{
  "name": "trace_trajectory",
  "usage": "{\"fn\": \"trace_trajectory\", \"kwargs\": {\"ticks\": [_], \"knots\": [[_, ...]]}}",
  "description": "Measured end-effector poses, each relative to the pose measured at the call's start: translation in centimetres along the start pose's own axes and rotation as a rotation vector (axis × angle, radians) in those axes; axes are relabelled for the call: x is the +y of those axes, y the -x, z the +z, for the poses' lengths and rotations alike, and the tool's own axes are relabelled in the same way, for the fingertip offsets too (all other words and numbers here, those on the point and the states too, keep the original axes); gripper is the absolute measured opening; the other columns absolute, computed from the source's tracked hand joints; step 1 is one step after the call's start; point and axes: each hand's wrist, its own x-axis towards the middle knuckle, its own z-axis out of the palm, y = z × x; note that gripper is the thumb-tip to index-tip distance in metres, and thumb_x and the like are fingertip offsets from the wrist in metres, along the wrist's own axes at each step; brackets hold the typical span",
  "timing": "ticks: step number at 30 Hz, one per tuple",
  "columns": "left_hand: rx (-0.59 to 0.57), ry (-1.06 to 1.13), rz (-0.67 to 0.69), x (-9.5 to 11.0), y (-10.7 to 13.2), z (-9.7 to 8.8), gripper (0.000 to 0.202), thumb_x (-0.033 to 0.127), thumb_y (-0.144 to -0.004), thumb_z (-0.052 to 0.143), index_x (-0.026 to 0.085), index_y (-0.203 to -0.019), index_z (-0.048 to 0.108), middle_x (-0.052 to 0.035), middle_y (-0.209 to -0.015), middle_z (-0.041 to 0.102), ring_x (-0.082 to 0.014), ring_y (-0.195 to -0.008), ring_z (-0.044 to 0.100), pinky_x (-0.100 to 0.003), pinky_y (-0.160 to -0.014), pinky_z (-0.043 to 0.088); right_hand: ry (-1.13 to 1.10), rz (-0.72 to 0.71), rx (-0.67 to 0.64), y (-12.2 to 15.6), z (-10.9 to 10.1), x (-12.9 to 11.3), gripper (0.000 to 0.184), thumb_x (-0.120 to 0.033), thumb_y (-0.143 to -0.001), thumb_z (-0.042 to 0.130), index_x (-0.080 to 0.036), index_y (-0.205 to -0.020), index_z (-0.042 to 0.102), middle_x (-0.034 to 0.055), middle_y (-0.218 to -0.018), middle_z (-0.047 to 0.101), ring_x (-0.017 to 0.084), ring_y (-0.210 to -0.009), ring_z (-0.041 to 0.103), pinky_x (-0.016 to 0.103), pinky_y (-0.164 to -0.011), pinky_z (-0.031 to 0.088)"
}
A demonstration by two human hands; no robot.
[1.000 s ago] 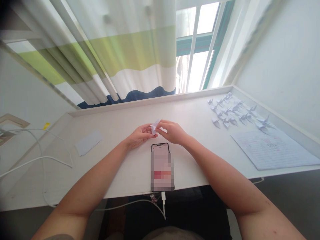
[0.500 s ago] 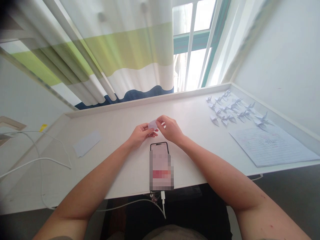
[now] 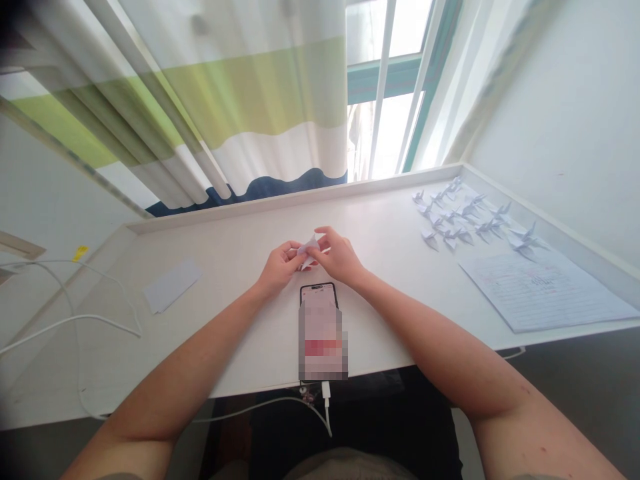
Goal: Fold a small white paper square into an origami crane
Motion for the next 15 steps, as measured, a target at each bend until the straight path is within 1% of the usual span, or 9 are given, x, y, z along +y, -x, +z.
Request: {"fn": "trace_trajectory", "kwargs": {"ticks": [3,5,7,9,11,14,15], "knots": [[0.048,-0.117,0.092,0.13,0.06,0.05,0.042,0.055,-0.084,0.088,0.018,-0.094,0.071,-0.0029,-0.083,0.075,-0.0150,-0.074,0.067,-0.030,-0.074,0.053,-0.048,-0.113,0.006,-0.03,-0.09,-0.10,0.036,-0.032,-0.091,0.072,-0.024,-0.125,0.063,0.0035,-0.095,0.077,0.023,-0.090,0.075,0.044,-0.088,0.066],[0.067,-0.194,0.135,0.37,0.18,0.10,0.036,0.052,-0.088,0.084,0.019,-0.095,0.073,-0.0039,-0.088,0.076,-0.0168,-0.080,0.067,-0.029,-0.074,0.051,-0.037,-0.193,0.024,0.01,-0.16,-0.21,0.034,-0.031,-0.092,0.070,-0.026,-0.125,0.064,0.0025,-0.094,0.076,0.022,-0.090,0.075,0.045,-0.090,0.065],[0.084,-0.260,0.173,0.59,0.29,0.09,0.032,0.051,-0.092,0.079,0.020,-0.095,0.076,-0.0047,-0.091,0.077,-0.0185,-0.083,0.067,-0.030,-0.074,0.050,-0.018,-0.230,0.031,0.06,-0.23,-0.32,0.034,-0.031,-0.092,0.071,-0.026,-0.126,0.065,0.0023,-0.094,0.076,0.022,-0.088,0.074,0.045,-0.091,0.064],[0.109,-0.308,0.197,0.70,0.33,0.00,0.029,0.050,-0.094,0.074,0.020,-0.094,0.077,-0.0042,-0.090,0.077,-0.0190,-0.081,0.066,-0.031,-0.075,0.049,-0.016,-0.210,0.030,0.07,-0.28,-0.37,0.036,-0.031,-0.091,0.072,-0.026,-0.126,0.066,0.0026,-0.094,0.077,0.022,-0.088,0.074,0.044,-0.090,0.064],[0.146,-0.343,0.206,0.71,0.26,-0.13,0.026,0.046,-0.094,0.074,0.021,-0.092,0.077,-0.0035,-0.087,0.076,-0.0188,-0.078,0.065,-0.031,-0.075,0.049,-0.013,-0.135,0.017,0.01,-0.28,-0.34,0.033,-0.032,-0.090,0.074,-0.024,-0.121,0.068,0.0030,-0.091,0.078,0.022,-0.085,0.074,0.041,-0.085,0.064],[0.176,-0.379,0.204,0.67,0.10,-0.28,0.021,0.041,-0.091,0.078,0.021,-0.092,0.077,-0.0040,-0.089,0.078,-0.0193,-0.079,0.067,-0.031,-0.076,0.051,0.018,-0.027,-0.040,-0.15,-0.18,-0.21,0.013,-0.032,-0.090,0.071,-0.021,-0.097,0.074,0.0047,-0.085,0.080,0.022,-0.079,0.073,0.038,-0.079,0.060],[0.178,-0.389,0.203,0.67,0.06,-0.28,0.020,0.041,-0.091,0.078,0.021,-0.091,0.077,-0.0040,-0.090,0.078,-0.0192,-0.079,0.068,-0.031,-0.076,0.051,0.028,-0.013,-0.062,-0.19,-0.14,-0.19,0.011,-0.032,-0.091,0.070,-0.021,-0.089,0.074,0.0052,-0.084,0.080,0.022,-0.078,0.073,0.038,-0.078,0.059]]}}
